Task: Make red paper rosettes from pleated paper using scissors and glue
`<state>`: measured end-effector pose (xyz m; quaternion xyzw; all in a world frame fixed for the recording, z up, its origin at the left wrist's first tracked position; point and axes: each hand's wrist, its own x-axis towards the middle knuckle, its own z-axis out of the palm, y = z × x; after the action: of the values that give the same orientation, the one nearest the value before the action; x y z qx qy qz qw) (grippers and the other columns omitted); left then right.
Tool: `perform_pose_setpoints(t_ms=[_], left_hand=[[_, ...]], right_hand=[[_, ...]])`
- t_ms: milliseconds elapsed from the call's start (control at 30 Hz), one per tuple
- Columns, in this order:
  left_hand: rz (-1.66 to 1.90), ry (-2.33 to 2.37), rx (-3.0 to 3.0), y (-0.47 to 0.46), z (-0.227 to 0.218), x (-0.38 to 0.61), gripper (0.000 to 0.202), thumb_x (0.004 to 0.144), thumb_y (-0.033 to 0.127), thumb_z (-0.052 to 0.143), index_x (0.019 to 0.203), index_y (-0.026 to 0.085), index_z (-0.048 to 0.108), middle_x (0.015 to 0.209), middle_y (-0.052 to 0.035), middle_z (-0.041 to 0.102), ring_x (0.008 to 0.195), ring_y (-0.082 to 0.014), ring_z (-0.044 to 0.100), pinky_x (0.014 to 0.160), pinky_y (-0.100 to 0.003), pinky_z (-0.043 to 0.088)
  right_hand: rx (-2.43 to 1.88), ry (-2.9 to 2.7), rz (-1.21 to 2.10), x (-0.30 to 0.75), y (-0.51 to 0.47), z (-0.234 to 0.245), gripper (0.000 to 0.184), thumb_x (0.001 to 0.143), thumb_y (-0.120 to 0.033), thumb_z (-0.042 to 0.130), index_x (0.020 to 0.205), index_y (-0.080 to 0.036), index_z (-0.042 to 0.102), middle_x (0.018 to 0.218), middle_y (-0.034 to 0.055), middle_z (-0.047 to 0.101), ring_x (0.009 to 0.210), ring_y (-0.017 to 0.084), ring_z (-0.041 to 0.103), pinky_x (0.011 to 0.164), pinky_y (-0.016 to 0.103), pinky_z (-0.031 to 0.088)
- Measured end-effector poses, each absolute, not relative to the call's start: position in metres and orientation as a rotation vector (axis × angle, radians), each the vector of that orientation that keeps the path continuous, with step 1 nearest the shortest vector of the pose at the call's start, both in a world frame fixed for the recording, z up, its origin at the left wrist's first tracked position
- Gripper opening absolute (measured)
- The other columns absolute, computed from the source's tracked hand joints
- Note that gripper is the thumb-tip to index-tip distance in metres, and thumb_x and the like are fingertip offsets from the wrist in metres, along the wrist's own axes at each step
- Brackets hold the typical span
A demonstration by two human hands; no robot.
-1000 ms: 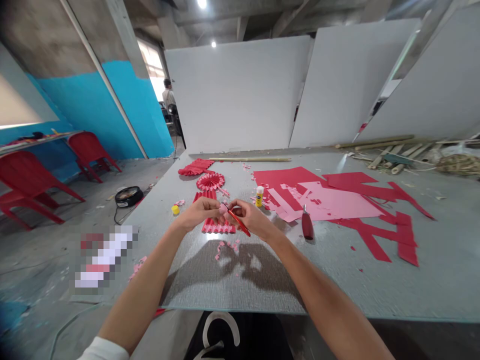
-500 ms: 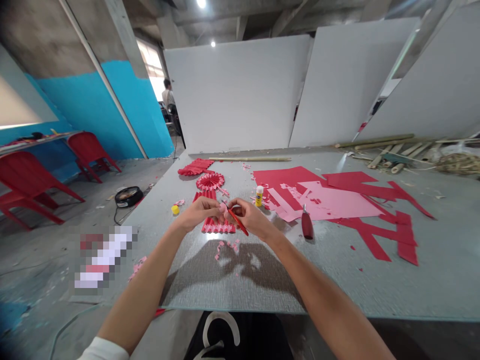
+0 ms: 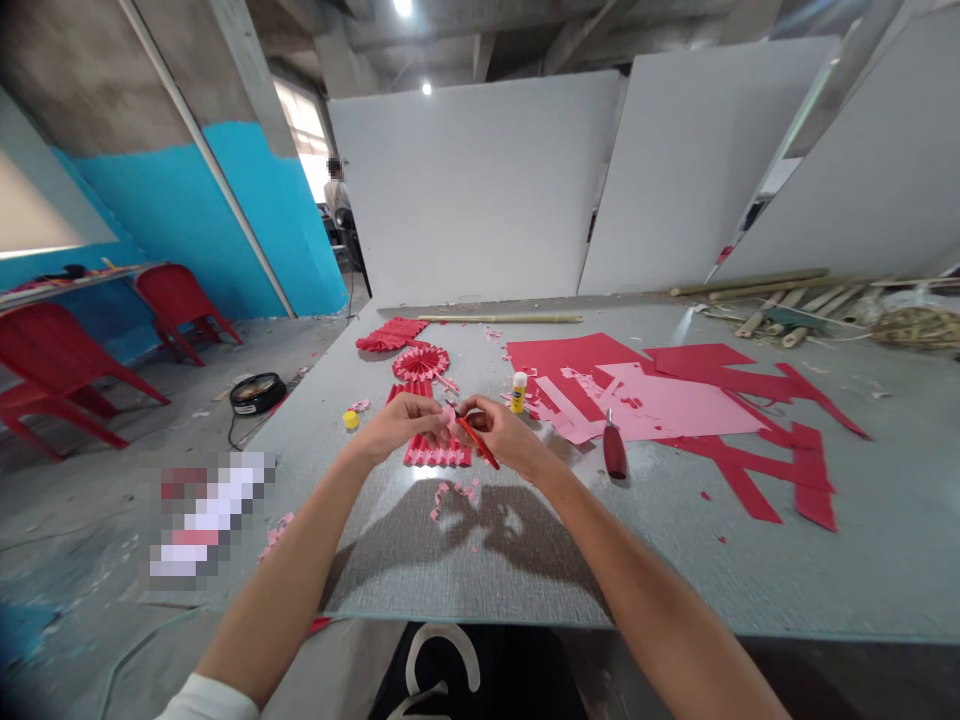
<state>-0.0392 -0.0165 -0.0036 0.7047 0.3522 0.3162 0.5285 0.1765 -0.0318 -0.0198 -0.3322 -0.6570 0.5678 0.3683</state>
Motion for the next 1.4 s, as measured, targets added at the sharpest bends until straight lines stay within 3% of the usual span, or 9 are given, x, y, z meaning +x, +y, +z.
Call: perform_pose_setpoints(t_ms=[533,1200,1400], left_hand=[[0.821,0.903,1.711,-0.0151,-0.0061,-0.0393,0.037,0.087,0.047,0.069,0.080,0.011,0.075,0.072,-0.0085,0.073,0.067,-0.0139,0.067,0.067,-0.025,0.051],[0.871,0.968,1.811,-0.0166,-0.0061,-0.0361,0.040,0.086,0.050,0.068,0.072,0.013,0.073,0.065,-0.0059,0.068,0.059,-0.0132,0.060,0.056,-0.024,0.045],[0.888,1.005,1.811,-0.0180,-0.0040,-0.0358,0.040,0.086,0.049,0.067,0.067,0.014,0.070,0.062,-0.0043,0.066,0.058,-0.0113,0.057,0.056,-0.023,0.041]], right_hand=[[-0.843,-1.695,1.467,0.1798,-0.0310,-0.0200,0.032,0.083,-0.045,0.072,0.098,-0.023,0.055,0.066,-0.0061,0.054,0.048,0.008,0.038,0.047,0.025,0.030],[-0.830,-1.697,1.489,0.1792,-0.0307,-0.0207,0.036,0.084,-0.052,0.069,0.100,-0.023,0.056,0.065,-0.0053,0.053,0.050,0.010,0.041,0.048,0.026,0.030],[-0.831,-1.676,1.505,0.1782,-0.0314,-0.0205,0.035,0.080,-0.044,0.076,0.099,-0.023,0.055,0.065,-0.0065,0.053,0.051,0.009,0.039,0.049,0.025,0.030]])
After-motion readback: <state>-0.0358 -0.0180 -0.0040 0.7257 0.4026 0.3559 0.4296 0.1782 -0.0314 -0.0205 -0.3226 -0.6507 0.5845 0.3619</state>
